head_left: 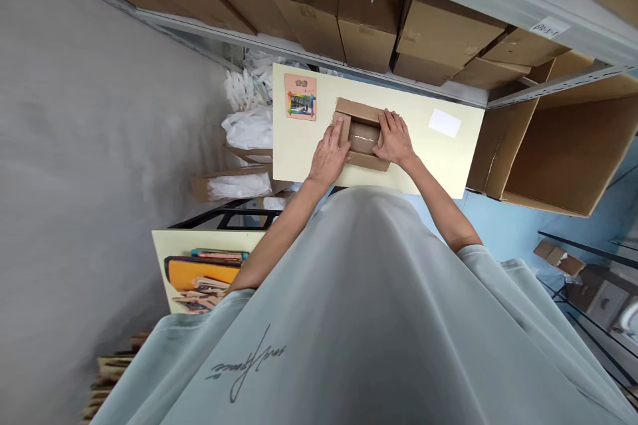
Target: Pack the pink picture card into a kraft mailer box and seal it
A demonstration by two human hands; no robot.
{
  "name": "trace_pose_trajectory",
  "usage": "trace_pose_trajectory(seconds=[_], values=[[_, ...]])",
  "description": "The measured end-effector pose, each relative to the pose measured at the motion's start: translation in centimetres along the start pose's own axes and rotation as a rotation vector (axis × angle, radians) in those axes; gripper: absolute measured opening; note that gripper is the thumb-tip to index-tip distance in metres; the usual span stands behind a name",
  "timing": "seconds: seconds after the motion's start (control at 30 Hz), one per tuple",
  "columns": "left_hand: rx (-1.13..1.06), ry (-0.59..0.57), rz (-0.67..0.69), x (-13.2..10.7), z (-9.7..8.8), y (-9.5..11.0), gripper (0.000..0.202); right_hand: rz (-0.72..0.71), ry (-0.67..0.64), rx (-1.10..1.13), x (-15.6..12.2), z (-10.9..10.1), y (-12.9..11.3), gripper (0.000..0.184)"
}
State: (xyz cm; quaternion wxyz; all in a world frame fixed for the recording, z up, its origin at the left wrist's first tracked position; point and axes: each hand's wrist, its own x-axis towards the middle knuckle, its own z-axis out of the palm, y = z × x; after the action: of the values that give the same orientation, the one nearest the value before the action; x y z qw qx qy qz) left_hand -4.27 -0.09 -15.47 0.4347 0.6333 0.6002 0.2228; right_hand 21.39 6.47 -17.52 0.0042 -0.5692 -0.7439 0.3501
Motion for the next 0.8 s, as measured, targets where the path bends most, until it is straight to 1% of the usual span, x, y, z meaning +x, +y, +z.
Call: trace_pose_trajectory(seconds=[0.1,0.17,0.23,0.3,0.37,0.43,0.5,0.53,0.57,0.6,0.7,0.73,0.8], values=[[-0.032,0.081,-0.038,-1.2,-1.0,-0.5,0.069,0.014,0.062,0.017,-0.7,0.7,-0.5,0.109],[-0.008,0.109,-0.067,-1.8,-1.8,-1.3,0.074,0.015,0.091,0.053,-1.3,0.9,-0.5,0.106],[0.019,0.101,-0.104,-1.8,-2.3,-2.1,0.076,-0.005,0.106,0.112,-2.4,0.7,0.0,0.100],[0.025,0.079,-0.141,-1.5,-2.6,-2.6,0.078,-0.024,0.126,0.181,-4.2,0.2,0.8,0.089],[0.035,0.082,-0.135,-1.0,-2.5,-2.8,0.087,0.023,0.196,0.228,-6.5,-0.2,1.8,0.078],[0.056,0.094,-0.095,-0.6,-2.0,-2.7,0.100,0.134,0.303,0.242,-8.7,-0.1,2.7,0.069],[0.058,0.076,-0.077,-0.3,-1.3,-2.7,0.115,0.219,0.365,0.254,-10.2,0.7,3.2,0.064],[0.049,0.056,-0.081,-0.1,-0.9,-2.7,0.121,0.237,0.363,0.269,-10.5,1.2,3.2,0.064],[0.035,0.035,-0.089,0.0,-0.5,-2.8,0.125,0.242,0.343,0.292,-10.6,1.8,3.2,0.069],[0.021,0.021,-0.097,0.2,-0.1,-2.9,0.129,0.245,0.307,0.322,-10.5,2.4,3.0,0.079],[-0.011,0.025,-0.118,1.0,0.8,-3.3,0.130,0.279,0.156,0.425,-9.4,3.5,2.5,0.125],[-0.017,0.031,-0.128,1.3,0.9,-3.3,0.129,0.289,0.113,0.456,-9.0,3.5,2.4,0.133],[-0.024,0.043,-0.146,2.1,1.1,-3.1,0.126,0.279,0.084,0.492,-8.3,2.9,2.6,0.133]])
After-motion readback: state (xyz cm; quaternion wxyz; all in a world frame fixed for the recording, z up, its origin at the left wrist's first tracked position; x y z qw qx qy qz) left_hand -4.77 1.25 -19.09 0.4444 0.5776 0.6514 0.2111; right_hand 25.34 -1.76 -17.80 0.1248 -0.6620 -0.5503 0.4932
